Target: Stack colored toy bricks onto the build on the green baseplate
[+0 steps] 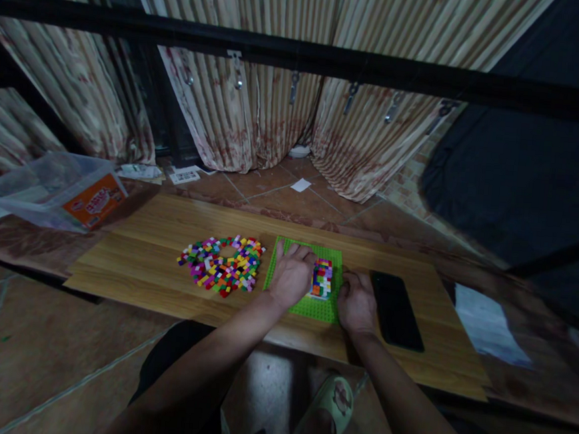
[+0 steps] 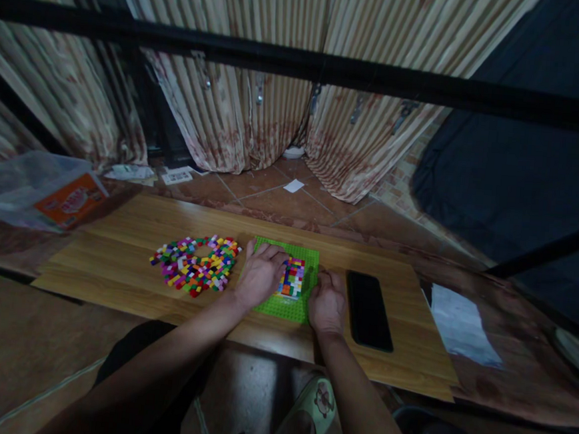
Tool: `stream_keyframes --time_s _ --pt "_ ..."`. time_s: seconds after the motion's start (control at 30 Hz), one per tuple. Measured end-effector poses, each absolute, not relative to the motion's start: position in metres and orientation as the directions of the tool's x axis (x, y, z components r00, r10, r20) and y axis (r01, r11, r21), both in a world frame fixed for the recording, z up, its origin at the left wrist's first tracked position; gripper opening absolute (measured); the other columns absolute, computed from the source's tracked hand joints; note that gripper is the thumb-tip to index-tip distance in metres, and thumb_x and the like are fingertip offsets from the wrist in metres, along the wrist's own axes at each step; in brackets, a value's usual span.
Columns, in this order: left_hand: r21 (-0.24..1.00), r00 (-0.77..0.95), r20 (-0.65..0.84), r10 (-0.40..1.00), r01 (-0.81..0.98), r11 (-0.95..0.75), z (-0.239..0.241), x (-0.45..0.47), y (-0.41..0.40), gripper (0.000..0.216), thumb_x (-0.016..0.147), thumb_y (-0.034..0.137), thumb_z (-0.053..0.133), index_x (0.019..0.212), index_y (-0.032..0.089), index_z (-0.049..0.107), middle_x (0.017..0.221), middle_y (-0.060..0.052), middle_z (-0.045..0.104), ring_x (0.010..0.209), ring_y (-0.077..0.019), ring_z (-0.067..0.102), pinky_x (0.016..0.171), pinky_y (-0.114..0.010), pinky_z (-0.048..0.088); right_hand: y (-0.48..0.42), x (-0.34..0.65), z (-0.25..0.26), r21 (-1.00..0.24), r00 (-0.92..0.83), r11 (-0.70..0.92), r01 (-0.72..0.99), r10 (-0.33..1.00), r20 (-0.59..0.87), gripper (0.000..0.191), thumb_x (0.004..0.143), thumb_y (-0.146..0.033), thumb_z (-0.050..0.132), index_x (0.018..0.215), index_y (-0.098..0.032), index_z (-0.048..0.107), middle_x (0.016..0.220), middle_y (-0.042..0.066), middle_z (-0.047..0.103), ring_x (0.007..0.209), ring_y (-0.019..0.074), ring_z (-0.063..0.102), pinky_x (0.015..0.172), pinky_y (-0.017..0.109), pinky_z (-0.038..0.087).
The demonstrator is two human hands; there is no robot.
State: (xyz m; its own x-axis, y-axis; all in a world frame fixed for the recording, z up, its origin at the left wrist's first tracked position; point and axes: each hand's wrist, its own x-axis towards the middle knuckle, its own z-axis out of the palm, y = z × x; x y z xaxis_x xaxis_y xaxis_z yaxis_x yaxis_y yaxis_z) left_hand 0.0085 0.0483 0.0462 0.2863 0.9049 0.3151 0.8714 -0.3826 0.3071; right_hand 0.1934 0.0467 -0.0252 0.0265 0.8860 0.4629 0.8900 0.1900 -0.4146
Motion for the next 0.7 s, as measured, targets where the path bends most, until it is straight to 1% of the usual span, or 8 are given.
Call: stream_keyframes --time_s 0.17,0.23,0.4,0.53,0.7 --pt "0.332 0.261 0.313 0.913 0.871 -0.363 0.044 0.0085 0.0504 0.026 0.093 0.02 0.043 0.103 0.022 0.067 0.11 -0.006 0.066 0.106 -0.0224 0.053 0.108 -0.053 0.024 0.0472 0.1947 -0.0276 -0.401 0.015 0.197 0.895 0.883 0.469 0.028 0.082 -0.014 0.039 0.094 -0.015 0.064 0.1 0.012 0.061 0.094 0.0223 0.057 0.086 0.037 0.049" --pt "0.328 0.268 0.307 0.913 0.871 -0.366 0.0448 0.0085 0.0502 0.026 0.093 0.019 0.043 0.103 0.021 0.067 0.11 -0.006 0.066 0.106 -0.0226 0.053 0.109 -0.053 0.024 0.0474 0.195 -0.0285 -0.398 0.016 0.198 0.896 0.881 0.474 0.028 0.082 -0.014 0.038 0.094 -0.015 0.064 0.1 0.012 0.061 0.095 0.0223 0.057 0.087 0.037 0.049" --pt "0.3 0.284 0.293 0.913 0.879 -0.37 0.0494 0.0079 0.0475 0.027 0.09 0.013 0.043 0.104 0.02 0.065 0.111 -0.007 0.066 0.107 -0.0234 0.053 0.11 -0.055 0.023 0.0477 0.1942 -0.029 -0.406 0.029 0.186 0.895 0.883 0.469 0.028 0.082 -0.013 0.039 0.095 -0.015 0.064 0.103 0.012 0.062 0.096 0.0222 0.058 0.089 0.037 0.048" --pt "0.265 0.299 0.299 0.906 0.886 -0.38 0.0498 0.0089 0.0462 0.027 0.089 0.013 0.043 0.105 0.019 0.064 0.111 -0.008 0.066 0.107 -0.0243 0.052 0.111 -0.056 0.022 0.0482 0.1936 -0.0296 -0.411 0.044 0.174 0.895 0.882 0.469 0.029 0.081 -0.012 0.04 0.095 -0.016 0.065 0.105 0.012 0.062 0.1 0.0222 0.058 0.09 0.036 0.048" --pt "0.217 0.303 0.303 0.904 0.901 -0.375 0.0515 0.012 0.0475 0.026 0.089 0.013 0.044 0.103 0.018 0.065 0.107 -0.009 0.066 0.104 -0.0249 0.053 0.11 -0.057 0.022 0.0487 0.194 -0.0312 -0.403 0.036 0.185 0.896 0.876 0.481 0.032 0.08 -0.01 0.04 0.096 -0.018 0.065 0.102 0.011 0.063 0.098 0.0212 0.059 0.089 0.035 0.049"
